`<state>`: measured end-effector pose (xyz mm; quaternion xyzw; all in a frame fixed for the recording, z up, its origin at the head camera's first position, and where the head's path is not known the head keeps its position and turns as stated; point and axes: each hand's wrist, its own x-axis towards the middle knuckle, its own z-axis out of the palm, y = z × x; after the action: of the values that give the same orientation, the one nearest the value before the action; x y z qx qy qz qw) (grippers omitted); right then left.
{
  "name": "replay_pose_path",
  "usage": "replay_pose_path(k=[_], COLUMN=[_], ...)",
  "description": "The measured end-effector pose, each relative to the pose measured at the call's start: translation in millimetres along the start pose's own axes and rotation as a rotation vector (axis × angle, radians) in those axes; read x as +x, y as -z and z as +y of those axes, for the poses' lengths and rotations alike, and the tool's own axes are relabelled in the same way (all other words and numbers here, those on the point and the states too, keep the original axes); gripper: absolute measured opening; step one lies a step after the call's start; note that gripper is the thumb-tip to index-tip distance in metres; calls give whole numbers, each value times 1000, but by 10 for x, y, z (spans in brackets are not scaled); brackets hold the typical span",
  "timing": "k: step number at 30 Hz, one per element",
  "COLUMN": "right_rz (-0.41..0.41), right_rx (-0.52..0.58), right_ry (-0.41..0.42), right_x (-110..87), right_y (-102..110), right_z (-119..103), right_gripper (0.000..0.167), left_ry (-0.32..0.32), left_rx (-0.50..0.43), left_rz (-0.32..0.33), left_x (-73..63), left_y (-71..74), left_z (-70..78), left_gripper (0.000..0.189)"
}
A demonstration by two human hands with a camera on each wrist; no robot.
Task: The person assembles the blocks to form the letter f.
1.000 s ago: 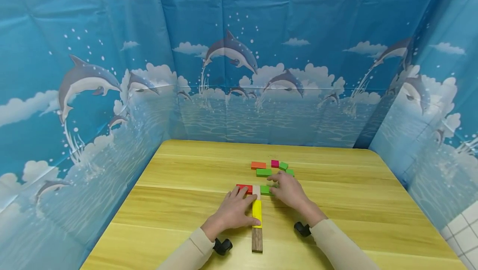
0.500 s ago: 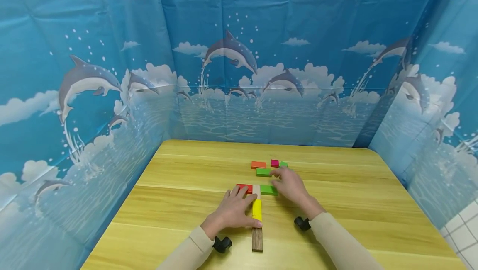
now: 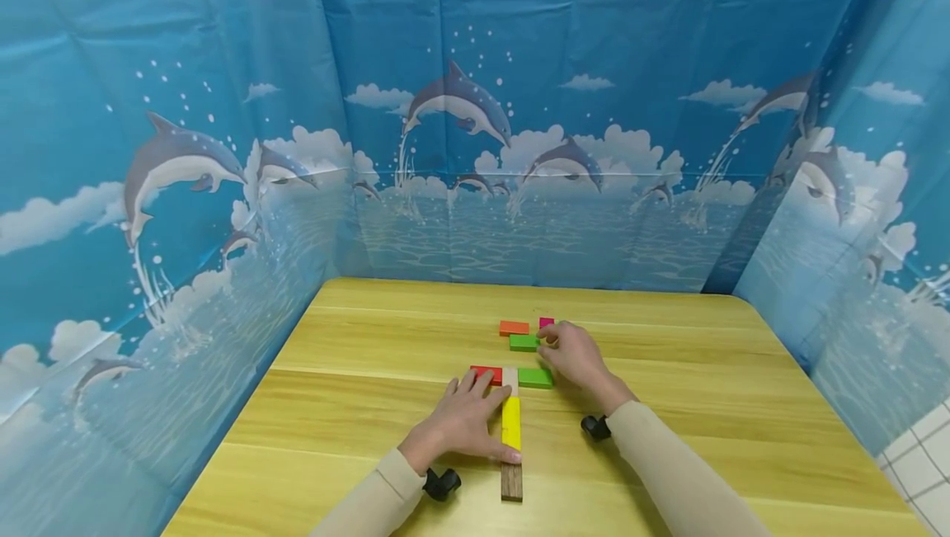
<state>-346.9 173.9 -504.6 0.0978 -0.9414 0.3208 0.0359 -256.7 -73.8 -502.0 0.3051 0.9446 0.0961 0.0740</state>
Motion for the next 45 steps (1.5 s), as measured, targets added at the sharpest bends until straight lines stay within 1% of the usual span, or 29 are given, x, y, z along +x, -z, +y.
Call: replay_pose_path(k=[6,14,21,29,34,37,45], right_rz=[-14,-41,-59,-33,-27,-24,-26], right_rx=[-29,-86,-160,-175,-186,-184,-125], right_ry=[4,24,76,78,74,58,18], right_x=[62,124,166,156,152,149,122], right_y=[-34,-51,-85,-114,-124,-132,-123], right_z=[37,65,88,90,78,76,77], right_gripper=[33,37,38,34,33,31,30], left_ry=[-9,-11,-20,-14,-13,-11,-5], left_rx=[7,-15,-4,8,-7,-18,-15], left_rz=[-20,-54,-51,-48,-49,-54,-59], left_x=[-15,-29,-21,-27,-34,-35,-41], left_y=[-14,-18,-28,-39,-37,-38,-36], left_z=[-14,-21,-23,-25,-25,-23,-23], left_gripper=[110,115,117,117,117,117,116])
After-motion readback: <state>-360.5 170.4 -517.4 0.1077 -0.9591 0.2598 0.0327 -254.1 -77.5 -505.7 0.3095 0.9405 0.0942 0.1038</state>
